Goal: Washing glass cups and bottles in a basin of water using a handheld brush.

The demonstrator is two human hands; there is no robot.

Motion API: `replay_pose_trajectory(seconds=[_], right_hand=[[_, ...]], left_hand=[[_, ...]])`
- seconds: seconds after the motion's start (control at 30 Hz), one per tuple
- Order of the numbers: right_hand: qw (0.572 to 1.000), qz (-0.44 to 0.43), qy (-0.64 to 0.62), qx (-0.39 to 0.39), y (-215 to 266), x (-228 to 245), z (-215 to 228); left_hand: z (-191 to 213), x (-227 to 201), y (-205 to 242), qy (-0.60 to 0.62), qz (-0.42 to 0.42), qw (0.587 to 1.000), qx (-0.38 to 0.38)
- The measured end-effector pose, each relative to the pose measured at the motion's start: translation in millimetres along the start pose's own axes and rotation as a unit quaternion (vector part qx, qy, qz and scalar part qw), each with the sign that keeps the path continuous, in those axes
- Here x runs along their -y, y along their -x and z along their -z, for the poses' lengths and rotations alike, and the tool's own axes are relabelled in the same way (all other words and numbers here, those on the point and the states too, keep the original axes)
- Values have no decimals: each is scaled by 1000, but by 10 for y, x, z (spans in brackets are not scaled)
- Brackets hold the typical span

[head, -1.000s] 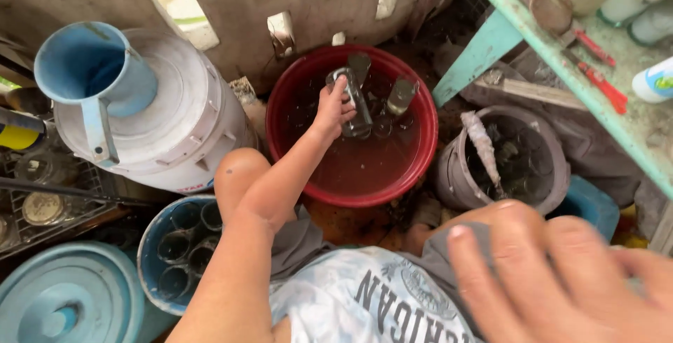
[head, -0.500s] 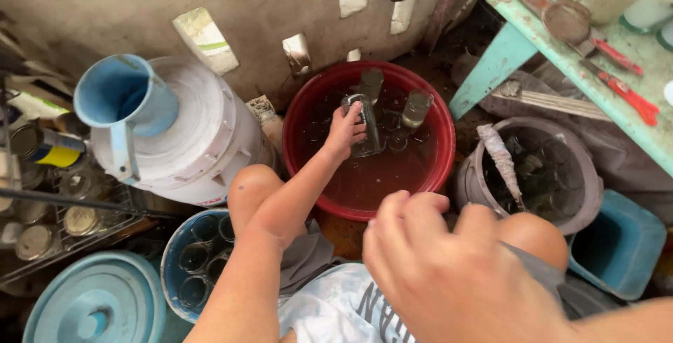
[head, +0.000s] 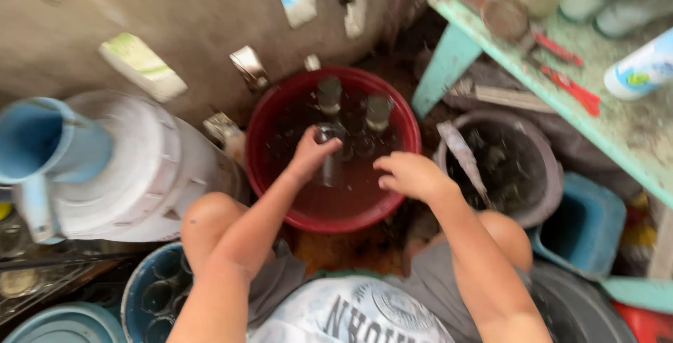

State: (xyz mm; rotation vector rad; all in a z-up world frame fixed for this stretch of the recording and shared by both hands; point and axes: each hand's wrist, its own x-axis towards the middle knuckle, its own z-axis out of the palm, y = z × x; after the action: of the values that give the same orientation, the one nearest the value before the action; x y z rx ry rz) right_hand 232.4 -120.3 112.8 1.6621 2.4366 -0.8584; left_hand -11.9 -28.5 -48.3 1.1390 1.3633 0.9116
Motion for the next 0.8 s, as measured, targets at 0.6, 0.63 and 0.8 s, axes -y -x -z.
replay_pose_trajectory(seconds=[0.6,0.63,0.8], right_hand=[[996,-53,58,46,131,-446,-161],[996,-55,58,48,137,-458,-182],[995,-47,72,46,193,-466,-224]], left_hand=[[-218,1340,-103,-490,71,819,291],[-210,1408,-106,-488,72,819,293],[-203,2019,-178,-590,89,744,301]])
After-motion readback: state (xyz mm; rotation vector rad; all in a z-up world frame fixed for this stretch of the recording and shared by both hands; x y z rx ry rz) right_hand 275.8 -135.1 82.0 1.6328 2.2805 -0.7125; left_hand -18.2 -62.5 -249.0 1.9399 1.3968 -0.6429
